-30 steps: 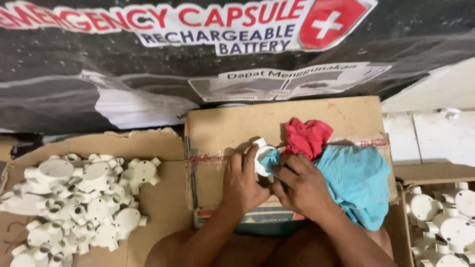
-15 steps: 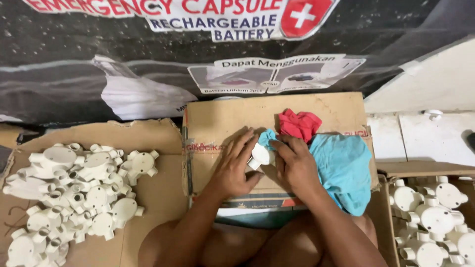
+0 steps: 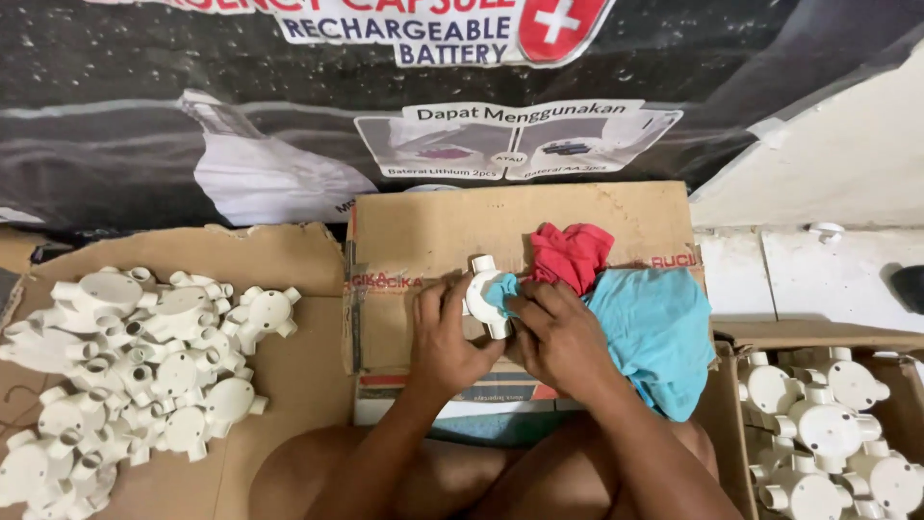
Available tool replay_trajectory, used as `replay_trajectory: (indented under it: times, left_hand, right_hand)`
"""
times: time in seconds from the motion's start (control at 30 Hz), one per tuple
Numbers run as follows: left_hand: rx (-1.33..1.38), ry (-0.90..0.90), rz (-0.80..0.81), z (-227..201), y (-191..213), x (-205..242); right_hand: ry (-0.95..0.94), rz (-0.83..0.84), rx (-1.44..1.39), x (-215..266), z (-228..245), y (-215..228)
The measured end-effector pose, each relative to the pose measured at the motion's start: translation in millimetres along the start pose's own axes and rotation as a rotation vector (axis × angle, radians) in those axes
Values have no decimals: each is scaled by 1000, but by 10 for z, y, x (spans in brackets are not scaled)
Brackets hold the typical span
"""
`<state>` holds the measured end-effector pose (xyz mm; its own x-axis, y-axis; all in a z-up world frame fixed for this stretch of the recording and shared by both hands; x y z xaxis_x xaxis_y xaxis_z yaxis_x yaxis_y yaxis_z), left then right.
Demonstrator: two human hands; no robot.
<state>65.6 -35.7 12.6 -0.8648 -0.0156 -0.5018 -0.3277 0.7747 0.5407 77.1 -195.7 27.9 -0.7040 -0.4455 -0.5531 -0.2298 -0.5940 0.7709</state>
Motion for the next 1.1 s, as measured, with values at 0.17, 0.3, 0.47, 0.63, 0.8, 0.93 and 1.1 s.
replay_trajectory:
  times: [0.17,0.3,0.47,0.63,0.8,0.93,1.1]
  left_hand:
    - [151,2,22,151,-130,80]
    - [156,13,-19,145,-136,26]
    - [107,47,19,256,-184,92]
    - [55,12,-28,158,-106,-2]
    - [68,-54,-14,244,-129,-10]
    - [-108,-217,106,103,-4,-82]
    - [-117,-82,119,347,-125,-11]
  right_hand:
    - [-135,-72,16,40,-205,-148]
    - [-54,-118,149,-125,-14,-94]
    - [23,-37,63,-71,106,-141]
    - [-39,-141,30,-44,-135,-192]
    - [-83,-162,93,-64,-89,-189]
    - [-58,-118,61,-79,38,-135]
    - [17,21,48,-76,225,-148]
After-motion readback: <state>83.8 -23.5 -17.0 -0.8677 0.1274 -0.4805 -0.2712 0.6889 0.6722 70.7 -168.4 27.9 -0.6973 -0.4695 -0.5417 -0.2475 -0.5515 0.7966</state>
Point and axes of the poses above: each hand's wrist, its own x-axis away from the middle knuckle, its own y-axis out of the back of the hand, z = x × y, the point moved 4 cm from there along -x, towards the middle knuckle
